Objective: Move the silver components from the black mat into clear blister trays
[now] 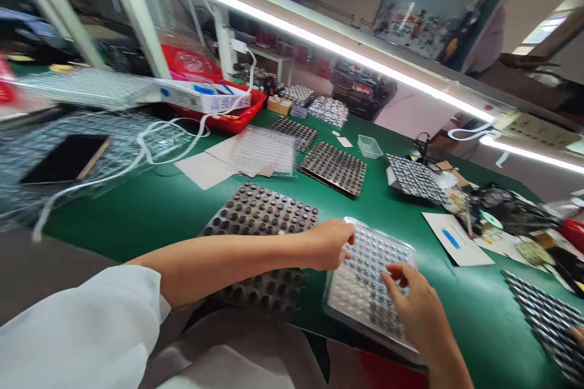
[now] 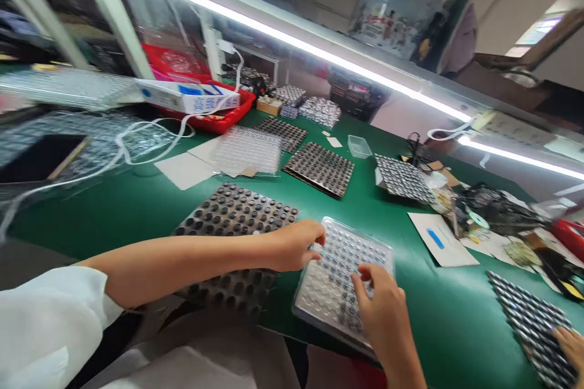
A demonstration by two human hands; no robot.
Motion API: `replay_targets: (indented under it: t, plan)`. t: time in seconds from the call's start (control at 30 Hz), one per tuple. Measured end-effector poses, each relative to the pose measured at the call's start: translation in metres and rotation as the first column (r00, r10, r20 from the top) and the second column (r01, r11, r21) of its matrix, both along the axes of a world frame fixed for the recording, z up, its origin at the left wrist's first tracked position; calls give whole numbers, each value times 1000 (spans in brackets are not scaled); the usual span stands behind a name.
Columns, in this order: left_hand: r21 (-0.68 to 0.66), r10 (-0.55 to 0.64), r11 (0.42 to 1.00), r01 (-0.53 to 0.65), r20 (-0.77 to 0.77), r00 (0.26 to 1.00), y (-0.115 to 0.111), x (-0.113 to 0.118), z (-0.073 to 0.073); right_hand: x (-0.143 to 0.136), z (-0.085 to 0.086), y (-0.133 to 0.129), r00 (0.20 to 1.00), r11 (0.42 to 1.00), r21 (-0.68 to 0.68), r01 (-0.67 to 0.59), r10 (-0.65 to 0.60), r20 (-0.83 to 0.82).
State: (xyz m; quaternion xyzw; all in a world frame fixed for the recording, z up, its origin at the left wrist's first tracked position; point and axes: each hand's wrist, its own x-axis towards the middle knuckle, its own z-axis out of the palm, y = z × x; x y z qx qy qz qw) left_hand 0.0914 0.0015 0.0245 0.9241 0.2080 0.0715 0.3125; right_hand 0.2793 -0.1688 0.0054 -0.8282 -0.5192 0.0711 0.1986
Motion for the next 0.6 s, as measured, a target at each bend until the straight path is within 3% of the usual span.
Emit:
replay_targets:
  t: [0.13, 0.27, 0.4, 0.5, 0.6]
  plan:
    - [-43, 181, 983, -178, 80, 980, 40, -88, 10, -17, 5, 30, 984, 983, 27, -179, 179, 10]
    - [-63, 282, 958, -281, -2, 960, 63, -151, -2, -64, 12, 76, 912, 910, -61, -410, 408, -39]
    - [-24, 240, 971, -239, 51, 970, 65, -161, -23, -112, 11, 120, 861, 845, -167, -507, 505, -57]
    - [24, 174, 984, -176, 66, 983, 63, -147, -32, -134, 7, 141, 844, 819, -226, -527, 535, -32]
    - [58, 130, 990, -129, -23, 991, 62, -132, -33, -143, 4, 153, 845, 805, -300, -511, 535, -3]
